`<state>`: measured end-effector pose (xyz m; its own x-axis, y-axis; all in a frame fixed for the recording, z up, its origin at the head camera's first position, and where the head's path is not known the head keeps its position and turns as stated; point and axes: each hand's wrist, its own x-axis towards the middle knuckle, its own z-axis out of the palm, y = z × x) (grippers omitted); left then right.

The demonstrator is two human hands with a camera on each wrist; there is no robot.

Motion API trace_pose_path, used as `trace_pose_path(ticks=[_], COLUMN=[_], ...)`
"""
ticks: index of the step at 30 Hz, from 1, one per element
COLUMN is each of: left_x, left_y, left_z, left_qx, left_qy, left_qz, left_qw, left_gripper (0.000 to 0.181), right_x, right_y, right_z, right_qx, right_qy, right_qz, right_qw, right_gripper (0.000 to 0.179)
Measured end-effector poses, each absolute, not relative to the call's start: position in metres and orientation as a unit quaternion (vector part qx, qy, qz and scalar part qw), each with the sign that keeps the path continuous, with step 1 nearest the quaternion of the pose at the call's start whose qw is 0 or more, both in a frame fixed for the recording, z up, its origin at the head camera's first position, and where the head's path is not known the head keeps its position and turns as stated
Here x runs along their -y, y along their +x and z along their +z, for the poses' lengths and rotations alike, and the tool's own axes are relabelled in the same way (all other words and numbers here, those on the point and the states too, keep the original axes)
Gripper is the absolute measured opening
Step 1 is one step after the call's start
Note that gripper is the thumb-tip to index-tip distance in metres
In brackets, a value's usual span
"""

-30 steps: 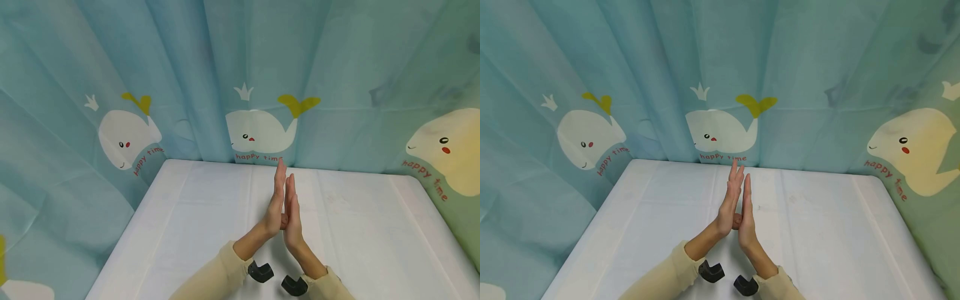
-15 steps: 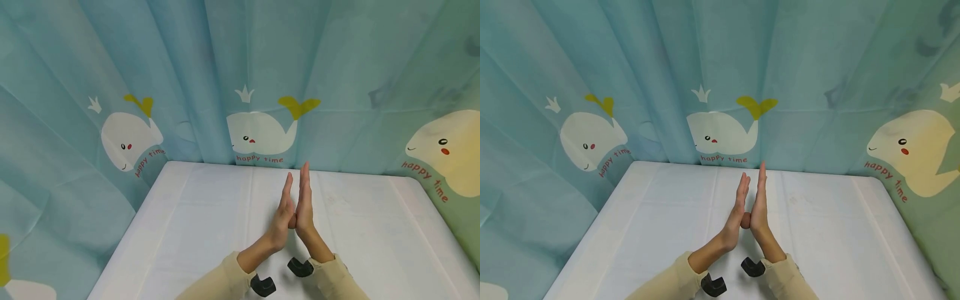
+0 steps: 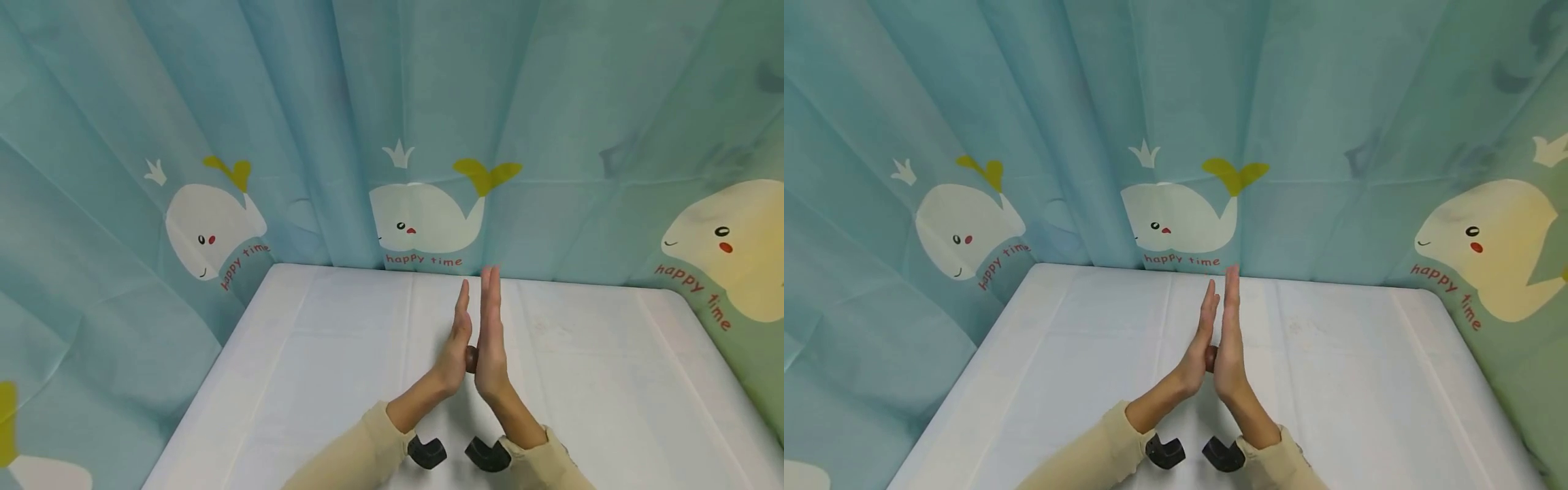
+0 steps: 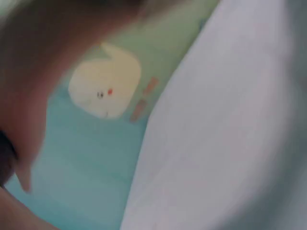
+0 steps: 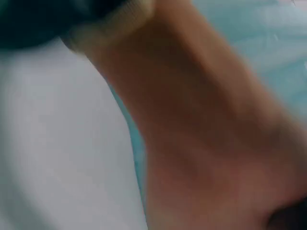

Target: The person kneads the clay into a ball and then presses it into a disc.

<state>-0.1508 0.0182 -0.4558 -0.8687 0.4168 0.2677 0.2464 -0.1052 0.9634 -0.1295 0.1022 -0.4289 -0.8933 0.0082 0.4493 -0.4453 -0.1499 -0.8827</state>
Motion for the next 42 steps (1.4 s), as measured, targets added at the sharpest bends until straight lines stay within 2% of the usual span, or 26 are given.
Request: trace_pose_path(ticks=[6, 9, 12, 15, 19, 22, 26, 29, 34, 38, 42], left_x=[-0.021, -0.020, -0.019, -0.016, -0.016, -0.021, -0.028, -0.030, -0.028, -0.025, -0.022], left_y=[-0.137, -0.138, -0.148, -0.161, -0.168, -0.160, -0.140, -0.132, -0.133, -0.141, -0.156], left_z=[-0.442, -0.434, -0.433, -0.438, -0.448, -0.456, -0.462, -0.460, -0.454, -0.449, -0.445], left_qx=[-0.642, -0.641, -0.650, -0.655, -0.654, -0.651, -0.647, -0.648, -0.640, -0.631, -0.625], left_qy=[0.241, 0.250, 0.254, 0.234, 0.214, 0.215, 0.213, 0.214, 0.221, 0.202, 0.172], left_qz=[0.723, 0.721, 0.714, 0.717, 0.724, 0.724, 0.725, 0.725, 0.732, 0.746, 0.761], left_qw=[0.088, 0.086, 0.061, 0.048, 0.054, 0.072, 0.102, 0.092, 0.071, 0.061, 0.010], left_gripper=[0.068, 0.069, 0.069, 0.068, 0.063, 0.060, 0.061, 0.063, 0.063, 0.062, 0.060], right_x=[-0.116, -0.113, -0.103, -0.092, -0.089, -0.097, -0.115, -0.124, -0.125, -0.113, -0.099], right_y=[-0.155, -0.153, -0.139, -0.121, -0.110, -0.119, -0.142, -0.156, -0.162, -0.149, -0.127], right_z=[-0.448, -0.461, -0.465, -0.456, -0.436, -0.426, -0.423, -0.429, -0.450, -0.464, -0.463], right_qx=[0.624, 0.623, 0.638, 0.652, 0.658, 0.657, 0.644, 0.646, 0.664, 0.671, 0.660], right_qy=[0.113, 0.113, 0.136, 0.165, 0.201, 0.186, 0.122, 0.093, 0.080, 0.111, 0.163], right_qz=[0.750, 0.753, 0.742, 0.728, 0.711, 0.714, 0.737, 0.738, 0.730, 0.724, 0.726], right_qw=[0.188, 0.177, 0.153, 0.136, 0.144, 0.157, 0.167, 0.171, 0.143, 0.115, 0.103], right_gripper=[0.055, 0.054, 0.055, 0.055, 0.056, 0.056, 0.054, 0.053, 0.052, 0.053, 0.054])
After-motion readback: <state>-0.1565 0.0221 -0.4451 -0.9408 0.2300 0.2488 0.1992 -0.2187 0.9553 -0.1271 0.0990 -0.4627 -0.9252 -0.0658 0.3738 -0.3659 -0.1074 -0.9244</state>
